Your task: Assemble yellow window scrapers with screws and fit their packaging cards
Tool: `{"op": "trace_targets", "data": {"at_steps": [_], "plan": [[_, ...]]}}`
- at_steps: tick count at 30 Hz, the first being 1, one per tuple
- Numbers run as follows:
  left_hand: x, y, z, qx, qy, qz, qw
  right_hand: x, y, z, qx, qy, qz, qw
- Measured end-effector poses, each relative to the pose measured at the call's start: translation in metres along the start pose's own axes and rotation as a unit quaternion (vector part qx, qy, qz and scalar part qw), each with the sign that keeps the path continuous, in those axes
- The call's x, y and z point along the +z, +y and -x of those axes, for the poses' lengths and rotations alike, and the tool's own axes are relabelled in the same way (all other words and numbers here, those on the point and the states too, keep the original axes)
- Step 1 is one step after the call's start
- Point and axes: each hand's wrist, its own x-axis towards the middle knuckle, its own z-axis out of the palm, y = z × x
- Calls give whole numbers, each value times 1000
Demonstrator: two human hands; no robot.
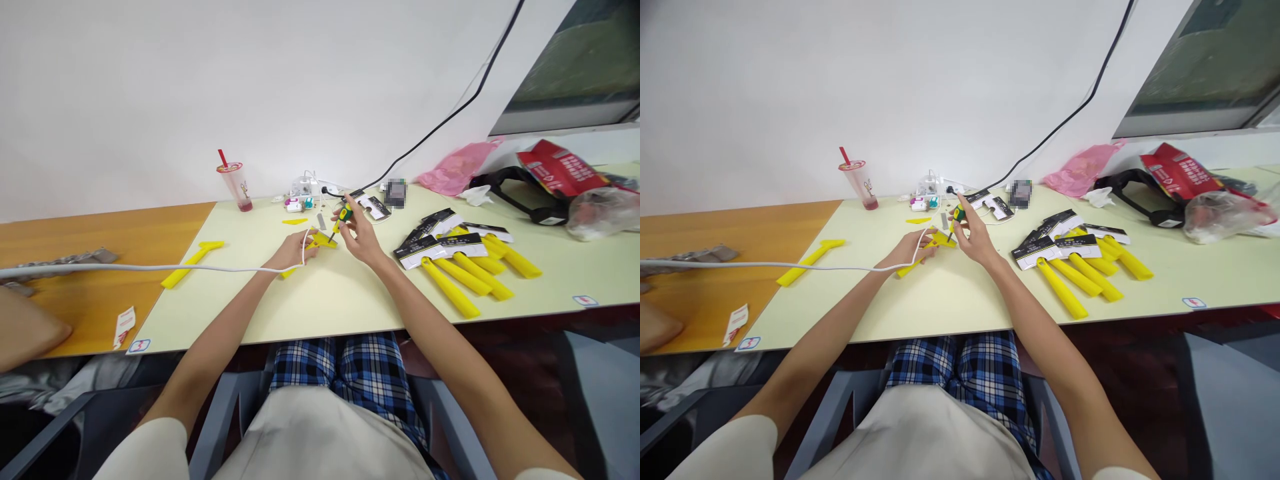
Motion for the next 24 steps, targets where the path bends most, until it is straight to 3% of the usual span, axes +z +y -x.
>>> {"op": "trace_targets", "data": {"at_steps": [8, 12, 18, 24], "plan": [[-6, 7, 0, 65, 11, -152, 986, -3, -1, -34, -45, -2, 42, 998], [-4, 8, -1, 81, -5, -215, 973, -1, 0, -36, -51, -1, 39, 998], [-2, 5, -4, 123, -15, -203, 971, 5, -10, -18, -11, 38, -9, 999], [3, 12, -6, 109, -27, -170, 979, 4, -15, -8, -51, 66, 49, 995]]}}
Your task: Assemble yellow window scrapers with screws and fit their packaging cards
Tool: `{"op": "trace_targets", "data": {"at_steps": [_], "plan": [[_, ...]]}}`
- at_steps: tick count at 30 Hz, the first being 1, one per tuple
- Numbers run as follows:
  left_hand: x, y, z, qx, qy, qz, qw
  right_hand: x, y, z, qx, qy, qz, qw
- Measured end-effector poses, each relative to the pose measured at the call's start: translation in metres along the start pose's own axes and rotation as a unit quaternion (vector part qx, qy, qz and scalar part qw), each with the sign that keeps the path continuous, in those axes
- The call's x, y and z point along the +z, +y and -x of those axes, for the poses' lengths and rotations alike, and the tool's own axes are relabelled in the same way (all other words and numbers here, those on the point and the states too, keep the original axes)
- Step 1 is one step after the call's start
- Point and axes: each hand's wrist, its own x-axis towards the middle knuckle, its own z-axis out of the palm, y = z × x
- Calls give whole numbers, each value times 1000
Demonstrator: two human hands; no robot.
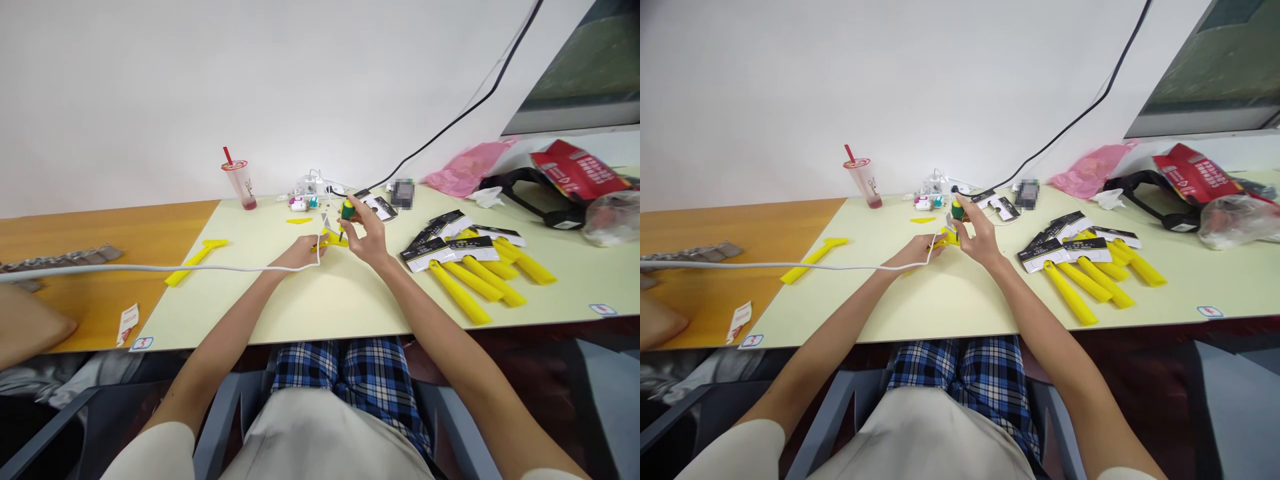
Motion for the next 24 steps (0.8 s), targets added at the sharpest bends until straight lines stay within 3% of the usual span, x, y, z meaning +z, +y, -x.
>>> {"op": "trace_targets", "data": {"at_steps": [5, 10, 15, 20, 24], "plan": [[5, 5, 0, 21, -6, 14, 1000, 2, 3, 0, 31, 20, -20, 999], [5, 2, 0, 50, -24, -33, 998, 4, 1, -1, 45, -20, -60, 997], [3, 1, -1, 46, -51, -86, 994, 4, 2, -4, 77, 19, -107, 991], [1, 0, 0, 60, -83, -131, 986, 0, 5, -5, 85, -58, -145, 984], [-1, 0, 3, 61, -90, -155, 982, 2, 4, -3, 95, -37, -127, 987]]}}
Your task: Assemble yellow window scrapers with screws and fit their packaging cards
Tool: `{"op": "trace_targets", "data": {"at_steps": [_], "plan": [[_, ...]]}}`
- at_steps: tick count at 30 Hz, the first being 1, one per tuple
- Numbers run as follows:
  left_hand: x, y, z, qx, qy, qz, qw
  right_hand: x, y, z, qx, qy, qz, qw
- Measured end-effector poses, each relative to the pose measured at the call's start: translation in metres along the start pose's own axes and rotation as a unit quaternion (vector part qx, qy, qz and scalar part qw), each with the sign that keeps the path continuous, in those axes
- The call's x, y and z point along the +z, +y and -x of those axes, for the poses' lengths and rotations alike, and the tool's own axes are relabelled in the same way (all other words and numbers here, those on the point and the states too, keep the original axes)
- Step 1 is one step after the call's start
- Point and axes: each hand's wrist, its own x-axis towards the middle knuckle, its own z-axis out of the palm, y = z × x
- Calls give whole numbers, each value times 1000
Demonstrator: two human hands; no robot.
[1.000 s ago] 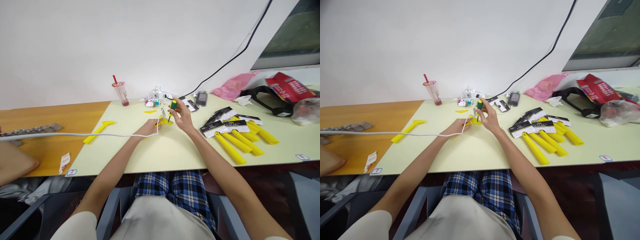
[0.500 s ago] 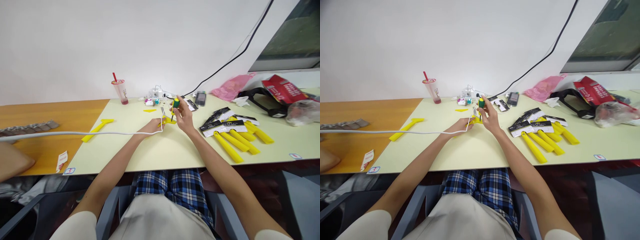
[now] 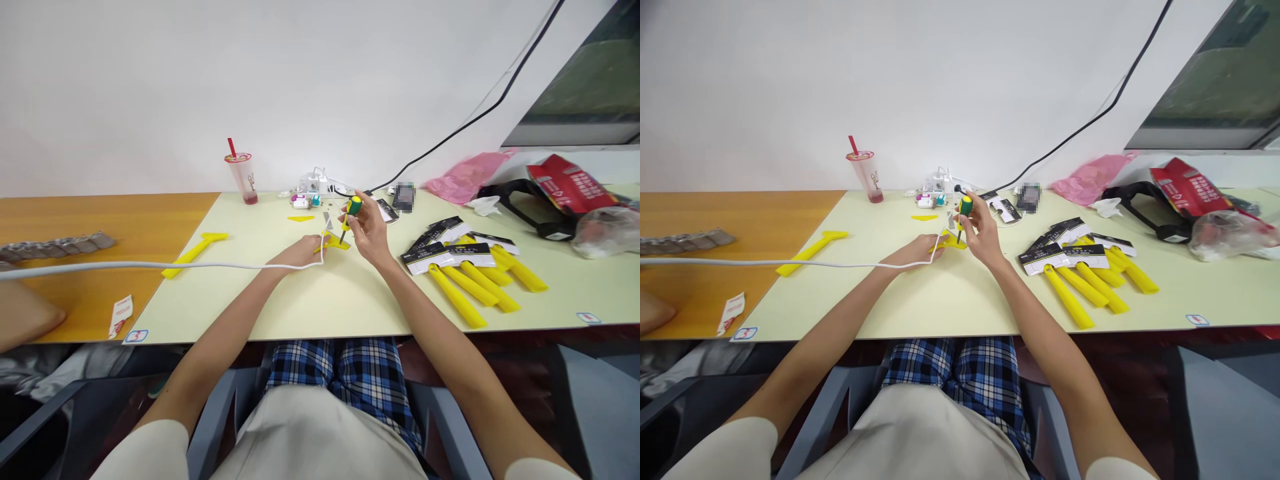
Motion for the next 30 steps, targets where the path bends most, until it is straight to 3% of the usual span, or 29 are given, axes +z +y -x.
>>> {"op": "trace_targets", "data": {"at_steps": [8, 16, 20, 23, 26, 30], "plan": [[3, 3, -1, 5, -10, -17, 1000, 1, 8, -2, 22, 52, 34, 998], [2, -2, 1, -2, -14, -48, 999, -11, 1, -8, 18, -24, -27, 999], [0, -5, 1, 8, -6, -32, 999, -10, 3, -7, 13, 34, -27, 999], [-1, -9, 2, -20, -2, -15, 1000, -4, 10, -5, 20, 76, -8, 997], [-1, -14, 2, -56, 18, -3, 998, 1, 18, -7, 27, 95, 16, 995], [-3, -19, 1, -47, 22, 5, 999, 6, 27, -14, 44, 99, 38, 993]]}}
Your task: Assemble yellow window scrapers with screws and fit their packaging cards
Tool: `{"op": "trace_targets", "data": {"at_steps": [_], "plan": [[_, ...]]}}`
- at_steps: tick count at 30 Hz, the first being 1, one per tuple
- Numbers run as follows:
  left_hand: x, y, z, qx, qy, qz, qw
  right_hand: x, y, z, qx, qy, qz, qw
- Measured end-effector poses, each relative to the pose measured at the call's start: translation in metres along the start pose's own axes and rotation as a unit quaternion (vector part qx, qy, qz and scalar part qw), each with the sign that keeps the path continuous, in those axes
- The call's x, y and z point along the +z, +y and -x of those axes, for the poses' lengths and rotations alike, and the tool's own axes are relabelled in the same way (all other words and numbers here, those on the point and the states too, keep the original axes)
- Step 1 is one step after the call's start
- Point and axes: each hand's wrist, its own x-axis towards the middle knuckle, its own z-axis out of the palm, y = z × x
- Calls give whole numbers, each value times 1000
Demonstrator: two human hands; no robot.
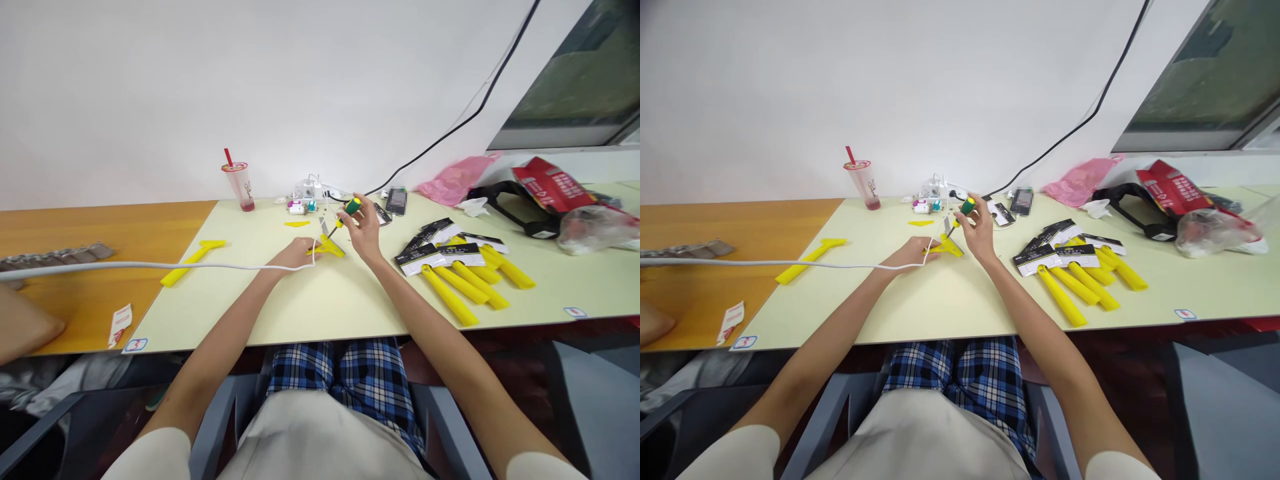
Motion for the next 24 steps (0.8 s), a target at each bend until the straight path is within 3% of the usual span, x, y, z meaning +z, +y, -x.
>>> {"op": "trace_targets", "data": {"at_steps": [5, 24], "plan": [[-1, -3, 0, 48, -5, -4, 999, 6, -2, -2, 20, -22, -2, 1000], [-5, 12, 7, 52, -11, 12, 999, 10, -11, -1, 13, -65, 20, 998]]}}
